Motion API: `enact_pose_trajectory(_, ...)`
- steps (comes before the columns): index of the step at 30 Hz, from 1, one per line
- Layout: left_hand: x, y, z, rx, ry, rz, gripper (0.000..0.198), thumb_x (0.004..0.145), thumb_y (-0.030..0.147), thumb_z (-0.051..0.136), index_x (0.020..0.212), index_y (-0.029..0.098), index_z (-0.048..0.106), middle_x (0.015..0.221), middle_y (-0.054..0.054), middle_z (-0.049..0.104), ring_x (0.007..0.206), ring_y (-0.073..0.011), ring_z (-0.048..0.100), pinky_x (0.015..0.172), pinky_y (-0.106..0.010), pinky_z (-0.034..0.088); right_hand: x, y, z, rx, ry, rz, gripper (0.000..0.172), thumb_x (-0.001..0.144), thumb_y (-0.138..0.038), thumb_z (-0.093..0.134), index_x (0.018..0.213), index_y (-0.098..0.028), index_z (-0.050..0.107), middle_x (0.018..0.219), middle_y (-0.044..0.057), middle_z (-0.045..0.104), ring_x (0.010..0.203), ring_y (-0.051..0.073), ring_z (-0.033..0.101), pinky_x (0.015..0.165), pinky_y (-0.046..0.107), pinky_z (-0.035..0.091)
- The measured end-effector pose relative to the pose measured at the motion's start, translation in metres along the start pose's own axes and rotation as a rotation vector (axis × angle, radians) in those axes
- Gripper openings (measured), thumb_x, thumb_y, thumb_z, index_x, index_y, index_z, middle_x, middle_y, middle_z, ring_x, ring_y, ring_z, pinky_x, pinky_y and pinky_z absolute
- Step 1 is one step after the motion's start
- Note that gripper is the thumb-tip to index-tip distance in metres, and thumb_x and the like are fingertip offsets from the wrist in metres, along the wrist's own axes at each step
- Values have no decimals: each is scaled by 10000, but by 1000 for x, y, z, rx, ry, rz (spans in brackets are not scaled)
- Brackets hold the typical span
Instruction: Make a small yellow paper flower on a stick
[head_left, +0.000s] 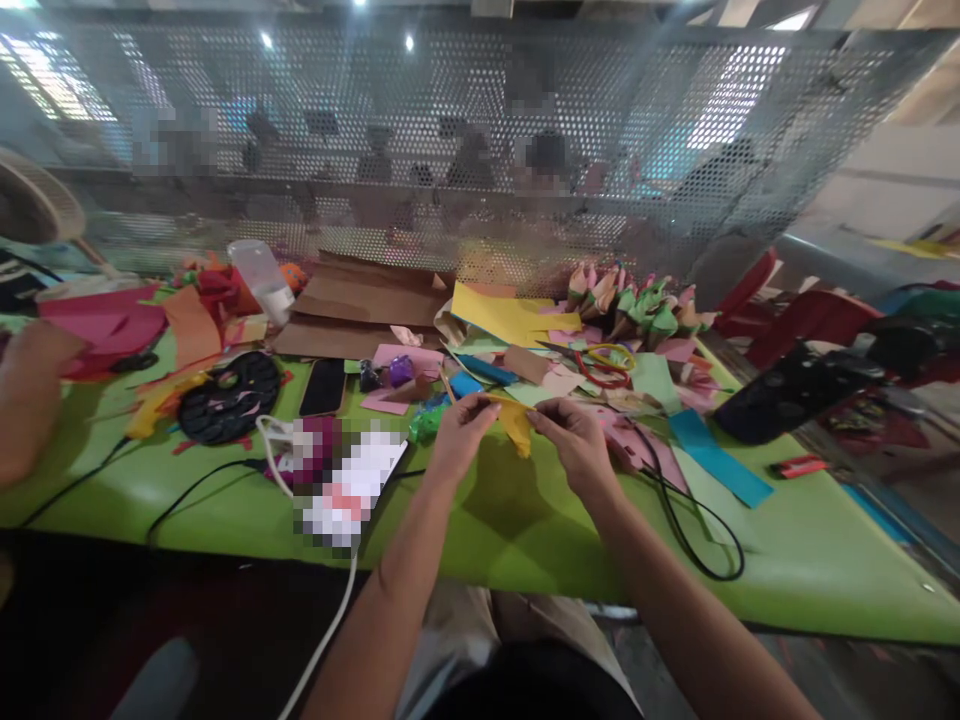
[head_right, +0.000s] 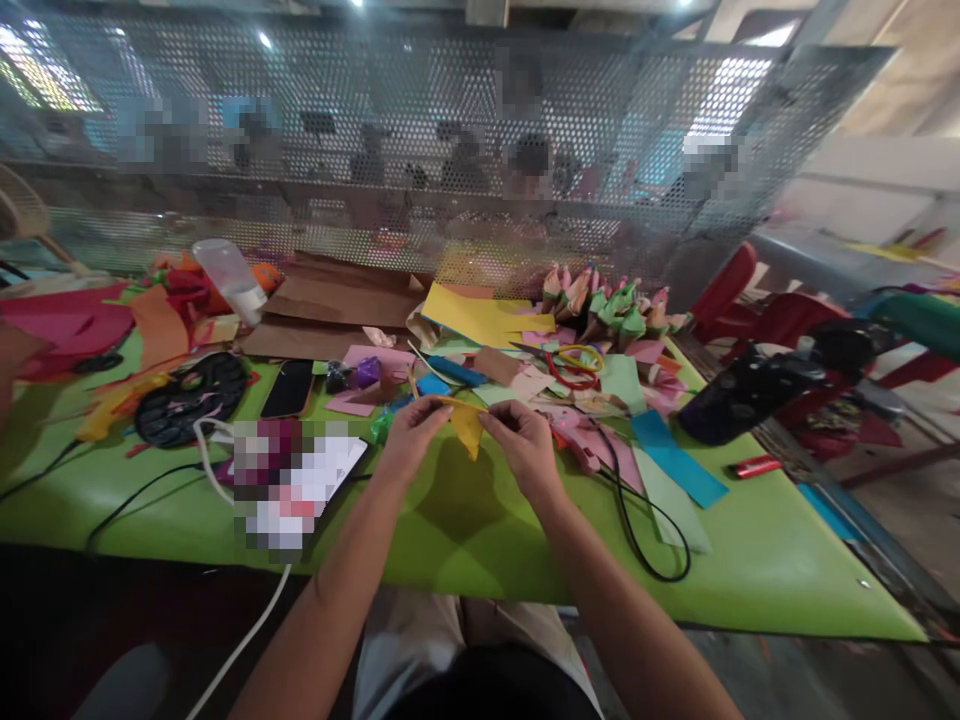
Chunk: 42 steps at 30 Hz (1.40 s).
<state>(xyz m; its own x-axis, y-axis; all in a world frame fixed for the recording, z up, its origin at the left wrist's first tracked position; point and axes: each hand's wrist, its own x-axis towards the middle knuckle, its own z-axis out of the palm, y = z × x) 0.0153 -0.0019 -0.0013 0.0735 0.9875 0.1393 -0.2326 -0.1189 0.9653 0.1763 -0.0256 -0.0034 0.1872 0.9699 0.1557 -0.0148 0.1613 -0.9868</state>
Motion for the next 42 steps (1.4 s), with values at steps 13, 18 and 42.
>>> enact_pose_trajectory(13, 2, -1, -2, 31, 21, 44, 235, 687, 390, 760, 765, 182, 682, 732, 9, 666, 732, -146, 599, 719, -272, 497, -1, -2, 1, 23, 23, -30, 257, 644, -426, 796, 704, -205, 680, 663, 2, 634, 648, 154, 533, 607, 285, 435)
enact_pose_trajectory(18, 2, 0, -2, -1, -2, 25, 241, 673, 396, 770, 748, 189, 672, 713, 14, 670, 727, -151, 616, 752, -289, 513, -1, 0, -1, 22, 14, -35, 256, 662, -430, 789, 695, -207, 669, 664, 1, 628, 648, 153, 529, 604, 285, 432)
enact_pose_trajectory(42, 2, -4, -1, -36, 118, -208, 310, 588, 433, 819, 741, 179, 729, 681, -2, 719, 608, -126, 626, 625, -249, 447, -6, -3, 4, -287, -71, -335, 160, 766, -378, 733, 833, -235, 709, 859, 41, 659, 730, 178, 586, 686, 320, 488)
